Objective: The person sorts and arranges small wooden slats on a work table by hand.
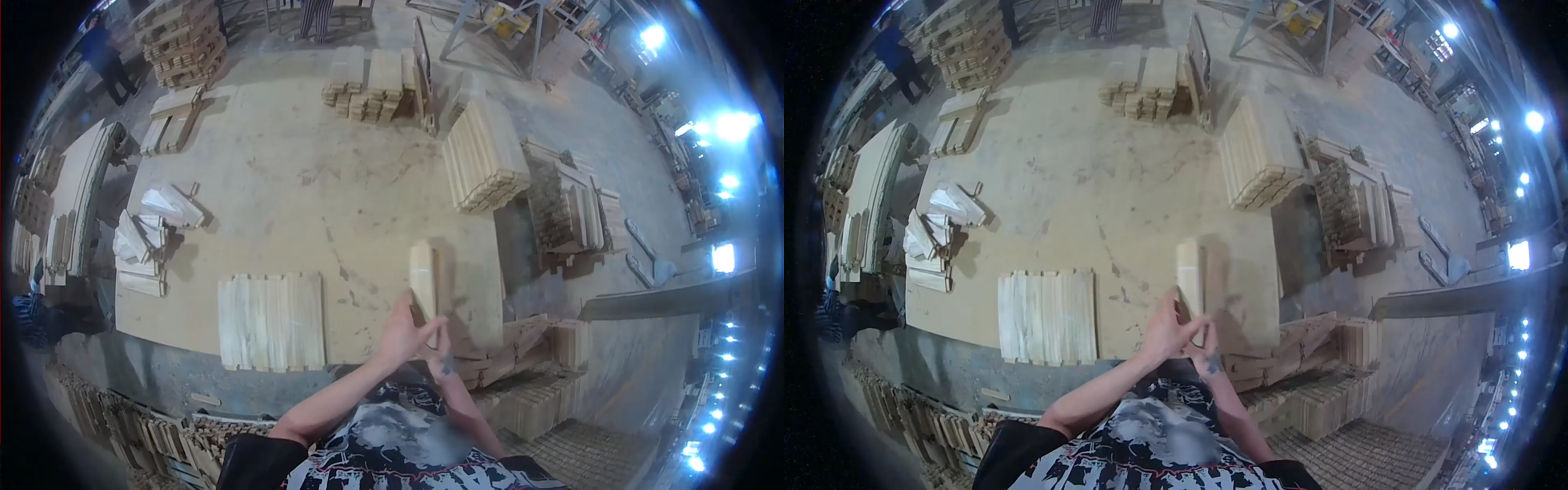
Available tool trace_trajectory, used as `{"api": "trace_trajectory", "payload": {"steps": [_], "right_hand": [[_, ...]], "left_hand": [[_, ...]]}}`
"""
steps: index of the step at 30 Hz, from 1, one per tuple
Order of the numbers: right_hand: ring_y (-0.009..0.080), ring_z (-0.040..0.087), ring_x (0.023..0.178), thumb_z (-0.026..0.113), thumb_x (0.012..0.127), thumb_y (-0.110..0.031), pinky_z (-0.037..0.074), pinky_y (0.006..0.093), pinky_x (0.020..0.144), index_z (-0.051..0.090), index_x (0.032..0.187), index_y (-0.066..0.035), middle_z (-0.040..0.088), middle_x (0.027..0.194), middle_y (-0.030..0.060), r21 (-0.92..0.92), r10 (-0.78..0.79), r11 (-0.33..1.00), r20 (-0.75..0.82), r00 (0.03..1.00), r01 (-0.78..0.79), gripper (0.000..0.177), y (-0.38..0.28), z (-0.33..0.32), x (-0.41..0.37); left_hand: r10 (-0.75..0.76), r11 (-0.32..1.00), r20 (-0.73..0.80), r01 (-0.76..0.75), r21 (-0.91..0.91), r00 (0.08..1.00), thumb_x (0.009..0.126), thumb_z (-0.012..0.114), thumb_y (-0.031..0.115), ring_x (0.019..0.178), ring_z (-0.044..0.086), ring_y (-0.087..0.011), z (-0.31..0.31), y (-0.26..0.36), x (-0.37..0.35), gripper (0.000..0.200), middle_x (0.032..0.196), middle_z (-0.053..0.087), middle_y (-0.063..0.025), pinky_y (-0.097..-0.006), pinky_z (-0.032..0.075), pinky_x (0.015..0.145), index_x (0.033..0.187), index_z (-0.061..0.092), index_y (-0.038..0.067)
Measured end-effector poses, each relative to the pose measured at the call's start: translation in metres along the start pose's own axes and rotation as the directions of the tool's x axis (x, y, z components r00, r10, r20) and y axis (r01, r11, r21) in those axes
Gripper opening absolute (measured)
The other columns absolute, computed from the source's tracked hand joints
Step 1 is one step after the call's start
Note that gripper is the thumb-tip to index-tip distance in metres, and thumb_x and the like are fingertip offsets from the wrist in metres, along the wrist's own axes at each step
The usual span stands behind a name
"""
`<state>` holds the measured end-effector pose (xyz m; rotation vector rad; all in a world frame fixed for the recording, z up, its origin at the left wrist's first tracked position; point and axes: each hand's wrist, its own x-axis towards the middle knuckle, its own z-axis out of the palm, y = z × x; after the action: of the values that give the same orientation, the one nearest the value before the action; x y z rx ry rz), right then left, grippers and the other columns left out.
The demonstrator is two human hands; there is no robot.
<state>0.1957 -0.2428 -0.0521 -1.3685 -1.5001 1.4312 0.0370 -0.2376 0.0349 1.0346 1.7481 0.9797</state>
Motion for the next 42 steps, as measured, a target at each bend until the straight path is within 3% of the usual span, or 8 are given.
{"api": "trace_trajectory", "payload": {"steps": [4,9,13,17,23,26,31,42], "right_hand": [[0.0158,0.064,0.104,0.078,0.089,-0.01,0.055,0.0307,0.085,0.04,0.146,-0.006,0.062,0.124,0.0085,0.17,0.335,0.908,0.254,0.907,-0.383,0.069,-0.04,0.031,-0.021],[0.0196,0.07,0.077,0.05,0.108,-0.036,0.06,0.0341,0.067,0.056,0.127,-0.004,0.072,0.1,0.0125,0.158,0.417,0.891,0.084,0.905,-0.425,0.037,0.009,0.008,-0.022],[0.0203,0.072,0.084,0.051,0.108,-0.038,0.059,0.0338,0.071,0.058,0.125,-0.002,0.073,0.104,0.0136,0.141,0.413,0.895,0.093,0.906,-0.423,0.04,-0.004,-0.013,-0.013],[0.0175,0.067,0.085,0.055,0.106,-0.034,0.055,0.0305,0.076,0.06,0.121,0.001,0.07,0.104,0.0121,-0.3,0.067,0.95,-0.061,0.996,-0.082,0.038,0.035,-0.037,0.0],[0.0209,0.064,0.092,0.062,0.102,-0.024,0.051,0.0376,0.084,0.061,0.119,0.001,0.065,0.101,0.0122,-0.28,0.228,0.934,-0.01,0.974,-0.222,0.031,0.0,-0.046,0.007],[0.0261,0.065,0.099,0.066,0.098,-0.022,0.05,0.0421,0.089,0.062,0.118,-0.001,0.065,0.097,0.0116,-0.439,0.154,0.875,-0.149,0.977,-0.205,0.029,0.005,-0.047,0.011],[0.0404,0.06,0.105,0.072,0.091,-0.023,0.049,0.0487,0.091,0.061,0.122,-0.004,0.059,0.112,0.0198,-0.71,-0.178,0.705,-0.179,0.968,-0.002,0.038,0.001,-0.06,0.015],[0.03,0.06,0.098,0.079,0.084,-0.02,0.048,0.0438,0.091,0.063,0.128,-0.009,0.059,0.103,0.0122,-0.691,-0.12,0.723,-0.162,0.979,-0.026,0.048,-0.007,-0.048,0.01]], "left_hand": [[-0.117,0.991,-0.101,0.123,0.055,0.988,0.08,0.081,0.033,0.096,0.07,-0.0392,-0.021,-0.077,-0.002,0.077,0.11,0.069,-0.0249,-0.0463,0.057,0.084,0.141,0.049,-0.001],[0.001,0.951,-0.204,0.062,0.302,0.979,0.086,0.076,0.032,0.094,0.071,-0.0421,-0.067,-0.103,-0.025,0.075,0.105,0.069,-0.0292,-0.0469,0.058,0.08,0.143,0.043,-0.005],[-0.076,0.815,-0.13,0.137,0.563,0.989,0.088,0.075,0.036,0.073,0.072,-0.0395,-0.08,-0.112,-0.033,0.079,0.093,0.071,-0.0286,-0.0441,0.057,0.061,0.145,0.04,-0.006],[-0.234,0.693,-0.045,0.199,0.693,0.971,0.091,0.069,0.04,0.077,0.074,-0.031,-0.085,-0.098,-0.033,0.079,0.1,0.071,-0.0237,-0.0389,0.056,0.057,0.146,0.038,-0.009],[0.071,0.747,0.018,-0.065,0.662,0.997,0.093,0.065,0.037,0.126,0.057,-0.0345,-0.038,-0.077,-0.008,0.071,0.136,0.057,-0.0216,-0.0511,0.045,0.104,0.15,0.042,0.002],[0.479,0.587,0.016,-0.334,0.737,0.877,0.092,0.064,0.031,0.144,0.038,-0.0406,-0.002,-0.099,0.007,0.065,0.153,0.042,-0.0209,-0.0627,0.026,0.118,0.147,0.046,0.004],[0.422,0.61,-0.057,-0.237,0.756,0.905,0.09,0.062,0.022,0.151,0.025,-0.0432,-0.011,-0.107,-0.002,0.058,0.16,0.033,-0.0207,-0.069,0.012,0.12,0.145,0.053,0.009],[0.39,0.668,-0.192,-0.133,0.732,0.901,0.092,0.067,0.034,0.149,0.03,-0.0428,-0.065,-0.131,-0.047,0.061,0.157,0.038,-0.0219,-0.066,0.014,0.121,0.147,0.051,0.014]]}}
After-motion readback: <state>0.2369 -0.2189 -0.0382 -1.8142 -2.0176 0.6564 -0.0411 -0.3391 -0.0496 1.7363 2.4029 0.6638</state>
